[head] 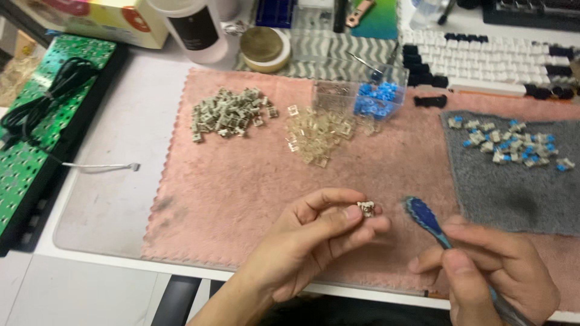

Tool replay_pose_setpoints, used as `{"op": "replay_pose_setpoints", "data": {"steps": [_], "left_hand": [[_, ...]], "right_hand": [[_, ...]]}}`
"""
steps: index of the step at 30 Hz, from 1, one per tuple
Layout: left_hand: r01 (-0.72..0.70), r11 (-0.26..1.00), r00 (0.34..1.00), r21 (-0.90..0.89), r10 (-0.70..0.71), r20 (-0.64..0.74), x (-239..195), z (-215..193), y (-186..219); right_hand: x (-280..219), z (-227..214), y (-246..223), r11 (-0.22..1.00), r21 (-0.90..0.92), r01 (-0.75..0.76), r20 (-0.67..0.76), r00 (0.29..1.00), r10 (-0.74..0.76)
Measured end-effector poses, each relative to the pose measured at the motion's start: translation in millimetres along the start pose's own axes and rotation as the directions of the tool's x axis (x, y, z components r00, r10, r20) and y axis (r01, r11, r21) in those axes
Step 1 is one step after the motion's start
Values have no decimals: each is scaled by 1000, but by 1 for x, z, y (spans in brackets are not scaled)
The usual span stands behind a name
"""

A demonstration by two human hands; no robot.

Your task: The person disassembles mechanical keyboard switches, removes the blue stem, and cleans the switch housing with a toothbrush. The cleaned switches are placed on a gray cloth, and the process is repeated for several switches.

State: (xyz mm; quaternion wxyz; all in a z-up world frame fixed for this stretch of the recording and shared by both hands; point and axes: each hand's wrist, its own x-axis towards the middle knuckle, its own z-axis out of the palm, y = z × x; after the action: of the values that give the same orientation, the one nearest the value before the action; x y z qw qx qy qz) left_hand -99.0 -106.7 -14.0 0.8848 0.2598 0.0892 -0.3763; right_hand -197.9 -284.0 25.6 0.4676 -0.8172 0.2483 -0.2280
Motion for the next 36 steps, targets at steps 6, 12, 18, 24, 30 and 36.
{"op": "replay_pose_setpoints", "data": {"steps": [6, 12, 18, 24, 30, 36], "left_hand": [[-105, 931, 990, 349, 63, 130, -2, -2, -16], [-192, 896, 975, 400, 127, 184, -4, -2, -31], [-249, 879, 968, 407, 219, 121, -7, 0, -34], [-275, 870, 959, 409, 279, 51, -6, -1, -43], [-324, 839, 941, 437, 335, 53, -6, 3, -49], [-345, 828, 932, 443, 360, 53, -8, 5, -51]], "right_hand": [[3, -13, 16, 994, 21, 103, 189, 976, -105], [0, -5, 38, 957, 221, 186, 216, 948, -234], [-1, -1, 27, 980, 150, 134, 218, 962, -165], [2, -7, 43, 985, 172, 4, 380, 922, -70], [-1, -1, 38, 975, 218, -33, 354, 934, -48], [9, 1, 32, 986, 154, 69, 312, 943, -115]]}}
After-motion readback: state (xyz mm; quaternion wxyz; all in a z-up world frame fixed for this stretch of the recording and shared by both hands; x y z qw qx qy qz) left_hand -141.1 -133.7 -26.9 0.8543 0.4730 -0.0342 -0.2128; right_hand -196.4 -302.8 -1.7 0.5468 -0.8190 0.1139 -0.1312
